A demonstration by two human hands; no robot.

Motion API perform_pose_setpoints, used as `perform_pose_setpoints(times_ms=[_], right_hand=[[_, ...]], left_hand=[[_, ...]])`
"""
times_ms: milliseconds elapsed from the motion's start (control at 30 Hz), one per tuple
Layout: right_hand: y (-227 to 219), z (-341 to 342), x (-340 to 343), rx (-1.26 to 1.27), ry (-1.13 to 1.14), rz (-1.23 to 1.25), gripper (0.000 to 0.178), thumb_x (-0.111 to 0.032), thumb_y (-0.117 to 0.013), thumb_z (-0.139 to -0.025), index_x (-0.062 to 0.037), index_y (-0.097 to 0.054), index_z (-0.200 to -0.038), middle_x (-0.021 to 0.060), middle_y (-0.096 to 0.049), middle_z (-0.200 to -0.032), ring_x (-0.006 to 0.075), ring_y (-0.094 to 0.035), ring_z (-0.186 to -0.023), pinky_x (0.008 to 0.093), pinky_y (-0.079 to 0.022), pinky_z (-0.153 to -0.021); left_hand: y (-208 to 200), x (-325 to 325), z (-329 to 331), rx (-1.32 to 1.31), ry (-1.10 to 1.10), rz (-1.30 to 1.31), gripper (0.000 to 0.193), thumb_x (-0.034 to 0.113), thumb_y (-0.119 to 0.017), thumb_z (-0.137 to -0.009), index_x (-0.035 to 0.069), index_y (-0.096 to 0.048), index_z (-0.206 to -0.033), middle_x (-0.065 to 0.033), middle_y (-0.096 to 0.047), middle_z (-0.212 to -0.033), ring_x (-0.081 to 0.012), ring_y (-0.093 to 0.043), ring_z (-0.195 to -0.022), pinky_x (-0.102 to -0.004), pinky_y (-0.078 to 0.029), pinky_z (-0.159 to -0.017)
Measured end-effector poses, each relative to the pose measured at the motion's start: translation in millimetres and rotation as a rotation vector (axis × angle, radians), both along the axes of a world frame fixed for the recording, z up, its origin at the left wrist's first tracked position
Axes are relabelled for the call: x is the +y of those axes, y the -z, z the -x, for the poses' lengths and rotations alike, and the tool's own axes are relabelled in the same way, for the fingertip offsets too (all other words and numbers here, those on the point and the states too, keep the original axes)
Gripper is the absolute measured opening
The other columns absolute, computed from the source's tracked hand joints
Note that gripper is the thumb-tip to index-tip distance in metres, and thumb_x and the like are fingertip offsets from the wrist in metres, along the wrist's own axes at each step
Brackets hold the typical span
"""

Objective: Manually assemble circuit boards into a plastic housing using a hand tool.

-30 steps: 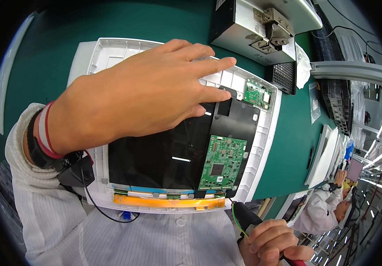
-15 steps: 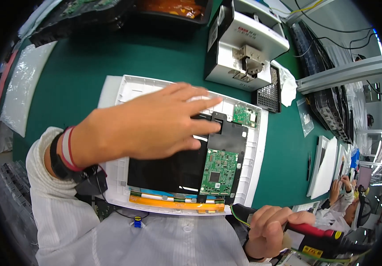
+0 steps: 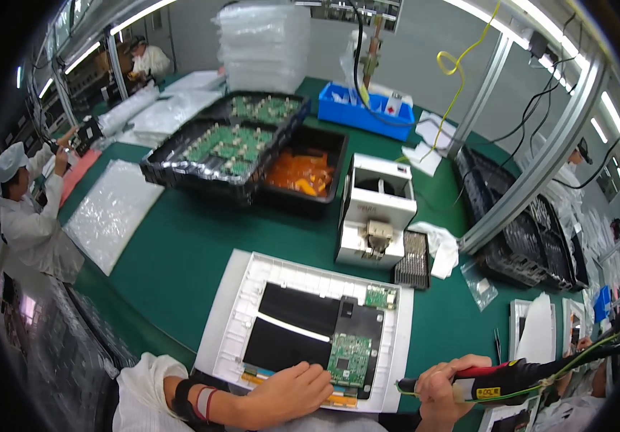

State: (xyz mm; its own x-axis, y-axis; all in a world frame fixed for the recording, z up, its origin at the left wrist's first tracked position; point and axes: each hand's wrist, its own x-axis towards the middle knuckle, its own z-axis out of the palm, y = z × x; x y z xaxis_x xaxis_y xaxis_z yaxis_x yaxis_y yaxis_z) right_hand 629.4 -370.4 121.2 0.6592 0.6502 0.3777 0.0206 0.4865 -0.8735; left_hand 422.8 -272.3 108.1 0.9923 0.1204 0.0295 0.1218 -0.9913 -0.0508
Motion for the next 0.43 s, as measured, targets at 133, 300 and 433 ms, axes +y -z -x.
perform_pose_setpoints(times_ms=[133,300,433], right_hand=[[-6,-6,-16,-0.012,-0.044,0.076,0.030,0.004,-0.062,-0.081,-0.0042,-0.043,-0.102,0.0079,-0.048,-0.063,0.0154,-0.047,-0.045,0.0291,-0.044,-0.045],[9,-16,-21,-0.113,-0.155,0.122,0.040,0.002,-0.067,-0.086,-0.0075,-0.044,-0.117,0.0122,-0.053,-0.075,0.0206,-0.051,-0.051,0.0343,-0.046,-0.050],[3,-19,6,-0.134,0.019,0.041,0.032,-0.004,-0.063,-0.082,-0.0033,-0.038,-0.101,0.0066,-0.046,-0.055,0.0133,-0.043,-0.039,0.0270,-0.041,-0.038]], left_hand=[[8,-9,6,-0.086,0.029,0.113,0.016,0.017,-0.058,-0.078,0.006,-0.052,-0.088,-0.0039,-0.048,-0.085,-0.0164,-0.049,-0.079,-0.0275,-0.038,-0.069],[11,-4,2,-0.082,0.010,0.185,0.014,0.015,-0.059,-0.075,0.008,-0.053,-0.086,-0.0040,-0.048,-0.082,-0.0178,-0.051,-0.080,-0.0289,-0.038,-0.070],[29,21,1,-0.197,-0.068,0.279,0.017,0.016,-0.065,-0.072,0.009,-0.055,-0.085,-0.0032,-0.049,-0.083,-0.0187,-0.051,-0.084,-0.0322,-0.038,-0.073]])
